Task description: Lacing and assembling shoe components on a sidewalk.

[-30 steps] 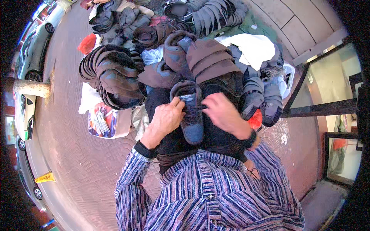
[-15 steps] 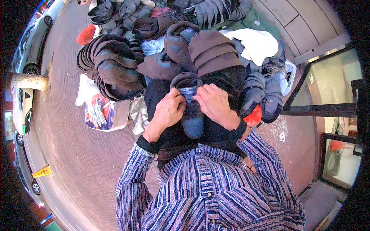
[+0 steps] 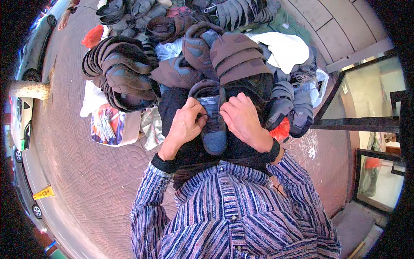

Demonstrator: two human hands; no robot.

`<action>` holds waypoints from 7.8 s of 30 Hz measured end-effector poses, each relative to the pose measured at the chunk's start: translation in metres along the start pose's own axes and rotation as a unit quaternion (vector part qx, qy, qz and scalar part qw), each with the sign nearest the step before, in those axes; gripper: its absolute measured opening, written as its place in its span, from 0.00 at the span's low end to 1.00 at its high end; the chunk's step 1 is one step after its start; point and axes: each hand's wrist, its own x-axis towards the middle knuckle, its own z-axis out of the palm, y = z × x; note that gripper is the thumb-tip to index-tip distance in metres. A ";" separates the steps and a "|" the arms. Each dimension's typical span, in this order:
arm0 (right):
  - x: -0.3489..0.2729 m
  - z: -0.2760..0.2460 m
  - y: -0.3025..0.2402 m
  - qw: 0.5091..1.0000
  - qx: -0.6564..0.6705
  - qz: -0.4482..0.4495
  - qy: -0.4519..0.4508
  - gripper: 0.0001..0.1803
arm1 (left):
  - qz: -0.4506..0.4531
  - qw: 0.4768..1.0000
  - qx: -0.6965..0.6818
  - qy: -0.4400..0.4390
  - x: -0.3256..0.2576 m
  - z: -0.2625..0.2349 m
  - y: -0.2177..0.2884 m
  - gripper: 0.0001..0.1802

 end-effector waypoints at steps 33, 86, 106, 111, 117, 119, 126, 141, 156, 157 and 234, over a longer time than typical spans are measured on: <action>-0.057 -0.017 0.058 0.714 0.579 0.357 0.166 0.17 | 0.309 0.912 0.236 -0.132 -0.019 0.075 0.080 0.05; -0.027 0.011 -0.010 0.994 0.052 0.096 -0.003 0.12 | 0.120 0.907 0.392 -0.100 0.058 -0.057 0.025 0.06; 0.048 -0.032 0.032 0.882 0.442 0.140 -0.085 0.18 | -0.101 0.684 -0.714 -0.108 0.004 -0.145 0.089 0.11; 0.084 -0.070 -0.005 0.883 0.434 0.055 -0.171 0.09 | -0.026 0.736 -0.668 -0.104 0.029 -0.138 0.096 0.11; 0.092 -0.079 -0.011 0.868 0.474 0.111 -0.093 0.12 | 0.047 0.985 0.161 0.044 0.060 -0.038 -0.018 0.14; 0.094 -0.088 -0.009 0.892 0.435 0.108 -0.063 0.10 | 0.007 0.959 0.281 0.025 0.059 -0.015 -0.021 0.16; 0.103 -0.127 -0.016 0.885 0.450 0.115 -0.042 0.14 | 0.017 0.911 0.411 0.042 0.060 -0.006 0.001 0.10; 0.070 -0.160 -0.021 0.931 0.360 -0.055 0.027 0.05 | 0.085 0.964 -0.225 -0.111 -0.023 -0.081 0.102 0.08; 0.091 -0.159 -0.038 0.861 0.501 0.031 -0.081 0.11 | 0.072 0.993 -0.086 0.027 0.010 -0.122 0.123 0.09; 0.092 -0.159 -0.038 0.858 0.504 0.028 -0.093 0.11 | 0.104 0.989 -0.102 0.018 0.010 -0.125 0.125 0.09; 0.036 -0.014 0.027 0.930 0.354 0.050 0.084 0.08 | -0.170 0.803 -0.571 -0.020 0.032 0.003 0.039 0.02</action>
